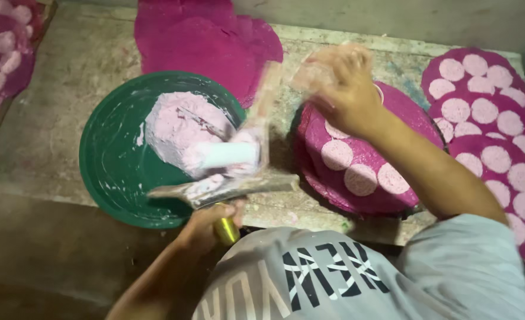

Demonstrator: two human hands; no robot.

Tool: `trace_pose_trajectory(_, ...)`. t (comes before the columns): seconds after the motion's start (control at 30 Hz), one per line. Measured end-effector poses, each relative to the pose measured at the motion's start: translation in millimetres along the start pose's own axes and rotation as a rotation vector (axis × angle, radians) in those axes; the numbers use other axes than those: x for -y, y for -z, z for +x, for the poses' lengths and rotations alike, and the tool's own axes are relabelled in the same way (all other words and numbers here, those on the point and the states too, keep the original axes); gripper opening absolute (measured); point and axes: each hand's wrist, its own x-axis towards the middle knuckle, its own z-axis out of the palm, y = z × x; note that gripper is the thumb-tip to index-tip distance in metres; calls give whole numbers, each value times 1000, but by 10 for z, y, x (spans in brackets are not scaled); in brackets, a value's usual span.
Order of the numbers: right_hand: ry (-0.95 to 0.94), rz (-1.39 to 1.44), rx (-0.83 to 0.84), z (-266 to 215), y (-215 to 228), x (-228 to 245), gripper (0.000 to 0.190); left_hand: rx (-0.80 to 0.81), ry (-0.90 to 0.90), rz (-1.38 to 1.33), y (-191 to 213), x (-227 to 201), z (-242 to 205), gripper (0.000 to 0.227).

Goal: The person scoops pink paste from a green basin using a metal scoop and presses it into a circular mold on a pink glittery surface. The person repeatedly fills the mold, levels the paste, and removes the formed circles, placing them onto a nearby tray.

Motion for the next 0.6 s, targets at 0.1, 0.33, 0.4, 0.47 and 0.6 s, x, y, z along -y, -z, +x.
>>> trace_pose_trajectory(0.1, -667, 37, 349, -615, -497, -363, 24, -381, 100, -62, 587, 162, -107, 47)
trace_pose_trajectory(0.33, -1097, -188, 697, -1660, -1535, -696, 29, -523, -251, 210, 947, 102, -398, 33)
trace_pose_trajectory(0.4, -1143, -237, 718, -1624, -1631, -628, 37, -607, -216, 149, 895, 44, -395, 34)
trace_pose_trajectory(0.47, -1177, -208, 757, -1518, -1629, -617, 32, -600, -232, 103, 857, -17, -354, 33)
trace_pose_trajectory(0.6, -1293, -110, 768, -1267, -1366, -546, 33, -663, -187, 63, 895, -29, -415, 32)
